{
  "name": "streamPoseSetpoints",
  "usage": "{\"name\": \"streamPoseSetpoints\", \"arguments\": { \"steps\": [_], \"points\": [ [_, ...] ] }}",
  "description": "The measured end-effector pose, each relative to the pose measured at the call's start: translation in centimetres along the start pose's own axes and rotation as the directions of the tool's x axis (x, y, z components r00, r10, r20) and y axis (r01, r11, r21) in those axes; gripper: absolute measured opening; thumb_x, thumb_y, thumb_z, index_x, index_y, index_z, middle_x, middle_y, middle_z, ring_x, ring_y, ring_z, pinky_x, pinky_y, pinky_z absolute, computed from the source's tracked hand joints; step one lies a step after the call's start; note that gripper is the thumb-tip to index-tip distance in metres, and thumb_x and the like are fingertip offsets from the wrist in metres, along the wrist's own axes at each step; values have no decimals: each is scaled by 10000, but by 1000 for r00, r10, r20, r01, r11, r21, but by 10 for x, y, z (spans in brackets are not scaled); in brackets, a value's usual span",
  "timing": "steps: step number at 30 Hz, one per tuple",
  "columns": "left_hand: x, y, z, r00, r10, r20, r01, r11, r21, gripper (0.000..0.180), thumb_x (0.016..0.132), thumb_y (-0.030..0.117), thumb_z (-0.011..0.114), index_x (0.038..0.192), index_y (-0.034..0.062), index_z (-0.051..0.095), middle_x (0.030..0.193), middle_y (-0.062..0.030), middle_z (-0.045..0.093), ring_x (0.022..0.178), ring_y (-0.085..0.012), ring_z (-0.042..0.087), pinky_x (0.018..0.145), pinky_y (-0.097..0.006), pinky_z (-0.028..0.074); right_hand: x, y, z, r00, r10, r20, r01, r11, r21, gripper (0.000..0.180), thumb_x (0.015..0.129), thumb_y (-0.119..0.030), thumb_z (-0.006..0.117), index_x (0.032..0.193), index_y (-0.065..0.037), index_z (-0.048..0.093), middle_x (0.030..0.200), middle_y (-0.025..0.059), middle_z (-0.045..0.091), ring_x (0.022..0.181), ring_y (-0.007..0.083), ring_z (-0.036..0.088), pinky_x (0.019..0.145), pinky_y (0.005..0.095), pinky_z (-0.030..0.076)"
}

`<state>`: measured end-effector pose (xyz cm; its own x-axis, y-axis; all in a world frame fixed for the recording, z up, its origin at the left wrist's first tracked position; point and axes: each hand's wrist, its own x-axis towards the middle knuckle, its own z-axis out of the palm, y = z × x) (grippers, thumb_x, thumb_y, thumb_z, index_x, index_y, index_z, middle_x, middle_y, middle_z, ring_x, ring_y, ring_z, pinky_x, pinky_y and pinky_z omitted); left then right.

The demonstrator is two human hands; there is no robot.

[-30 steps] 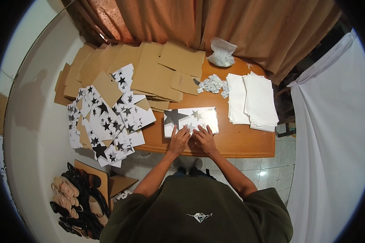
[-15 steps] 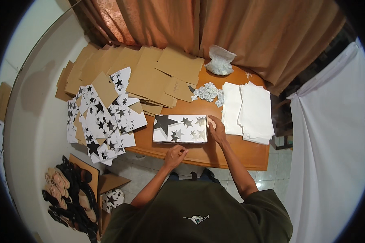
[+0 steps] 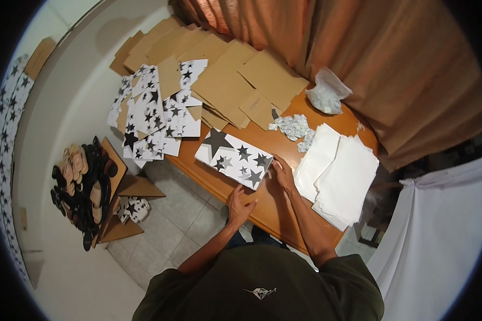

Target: Folding cardboard sheets into shoe boxes and stacking them on a shelf.

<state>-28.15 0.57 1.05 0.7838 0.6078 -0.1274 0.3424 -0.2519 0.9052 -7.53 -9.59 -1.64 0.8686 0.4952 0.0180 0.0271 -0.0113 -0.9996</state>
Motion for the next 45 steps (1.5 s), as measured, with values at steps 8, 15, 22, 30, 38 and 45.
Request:
{"name": "streamPoseSetpoints", "arguments": {
  "steps": [8, 15, 22, 30, 38, 45],
  "points": [
    [-5, 17, -40, 923, 75, -377, -76, 997, 12, 959, 823, 132, 828, 1567, 24, 232, 1477, -180, 392, 1378, -323, 434, 1117, -444, 396, -17, -67, 18, 910, -218, 354, 291, 942, -166, 449, 942, -179, 668, 1344, -17, 549, 1201, 163, 583, 1160, 294, 585, 1029, 389, 449],
    [-35, 74, -94, 879, 58, -472, -131, 984, -123, 810, 918, 76, 706, 1580, 37, 240, 1401, -171, 460, 1286, -286, 537, 995, -365, 530, -33, -141, 59, 844, -267, 465, 306, 952, -9, 519, 935, -17, 661, 1423, -10, 485, 1303, 154, 520, 1204, 272, 583, 992, 355, 499],
    [-79, 124, -167, 762, 77, -643, -199, 973, -118, 819, 899, 90, 739, 1567, 39, 267, 1422, -220, 508, 1303, -312, 541, 1018, -404, 524, -47, -198, 124, 731, -458, 506, 477, 873, 102, 574, 913, 9, 670, 1454, -11, 478, 1280, 161, 536, 1181, 283, 596, 992, 370, 529],
    [-163, 140, -254, 520, 108, -847, -301, 952, -63, 636, 885, 80, 762, 1411, 4, 414, 1380, -226, 553, 1285, -302, 558, 1001, -411, 535, -105, -272, 219, 555, -613, 562, 591, 766, 253, 572, 913, 13, 672, 1454, -26, 494, 1261, 159, 541, 1155, 272, 616, 937, 360, 565],
    [-300, 123, -356, 224, 219, -950, -169, 968, 184, 606, 846, 84, 802, 1380, -10, 531, 1231, -145, 587, 1125, -239, 631, 853, -329, 588, -230, -331, 329, 403, -654, 640, 616, 711, 339, 616, 880, -5, 728, 1452, -13, 497, 1232, 168, 571, 1096, 271, 635, 901, 350, 563],
    [-425, 120, -454, 32, 246, -969, -135, 961, 240, 612, 880, 31, 756, 1432, 0, 493, 1344, -165, 566, 1161, -254, 635, 903, -348, 580, -358, -400, 434, 88, -820, 566, 719, 445, 533, 750, 721, -115, 887, 1403, -88, 574, 1391, 217, 523, 1203, 344, 594, 948, 392, 549]
  ]
}}
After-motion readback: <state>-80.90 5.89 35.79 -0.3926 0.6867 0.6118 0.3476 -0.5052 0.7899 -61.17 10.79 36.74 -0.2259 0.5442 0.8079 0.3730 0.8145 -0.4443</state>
